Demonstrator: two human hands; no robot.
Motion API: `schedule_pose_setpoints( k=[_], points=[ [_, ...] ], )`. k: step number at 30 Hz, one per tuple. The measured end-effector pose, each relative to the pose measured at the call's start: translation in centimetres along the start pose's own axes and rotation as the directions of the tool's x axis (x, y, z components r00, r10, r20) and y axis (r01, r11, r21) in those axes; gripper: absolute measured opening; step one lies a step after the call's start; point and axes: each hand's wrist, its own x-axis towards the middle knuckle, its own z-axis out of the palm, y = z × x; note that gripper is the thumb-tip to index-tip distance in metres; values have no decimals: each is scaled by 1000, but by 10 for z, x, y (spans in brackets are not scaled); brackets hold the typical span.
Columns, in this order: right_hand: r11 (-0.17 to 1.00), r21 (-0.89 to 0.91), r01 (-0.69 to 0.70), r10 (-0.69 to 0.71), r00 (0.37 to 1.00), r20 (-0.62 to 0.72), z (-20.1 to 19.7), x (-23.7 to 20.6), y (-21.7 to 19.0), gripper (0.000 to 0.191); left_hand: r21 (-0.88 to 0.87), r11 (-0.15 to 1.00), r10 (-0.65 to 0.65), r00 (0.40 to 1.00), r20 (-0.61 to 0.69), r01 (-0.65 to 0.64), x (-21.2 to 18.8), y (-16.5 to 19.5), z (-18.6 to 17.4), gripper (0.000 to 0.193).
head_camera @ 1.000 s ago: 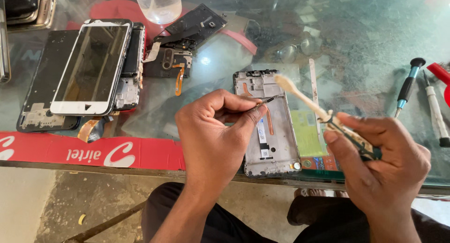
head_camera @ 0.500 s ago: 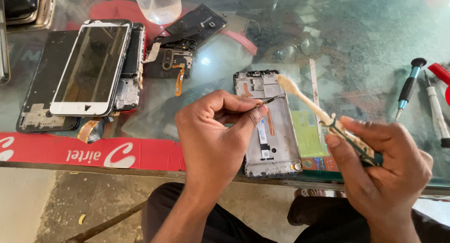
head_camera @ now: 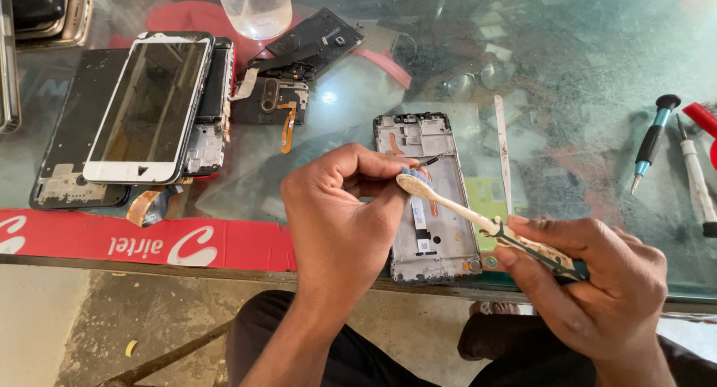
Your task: The person uses tweezers to lift and reposition a ribbon cable inside a disassembled smartphone. They then attach a cracked screen to the phone frame and clean a small circuit board with a cotton swab. The person handles multiple phone parts and tools on a glass workbench.
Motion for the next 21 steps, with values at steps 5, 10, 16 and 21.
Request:
schedule_pose_setpoints(
  k=[5,10,16,21],
  points=[
    [1000,-5,-29,29,998,-53,1,-2,-1,22,16,1000,-14,1000,-18,14,0,1,0,5],
    [992,11,-129,130,989,-72,1,-2,1,21,52,998,-29,999,-20,30,0,-1,0,6],
    [954,265,-143,199,960,-198,3,-2,3,20,-23,999,-38,999,2,38,2,0,0,9],
    [910,368,-193,255,958,-129,-2,-5,8,27,-60,990,-122,991,63,125,8,0,-2,20]
  ],
)
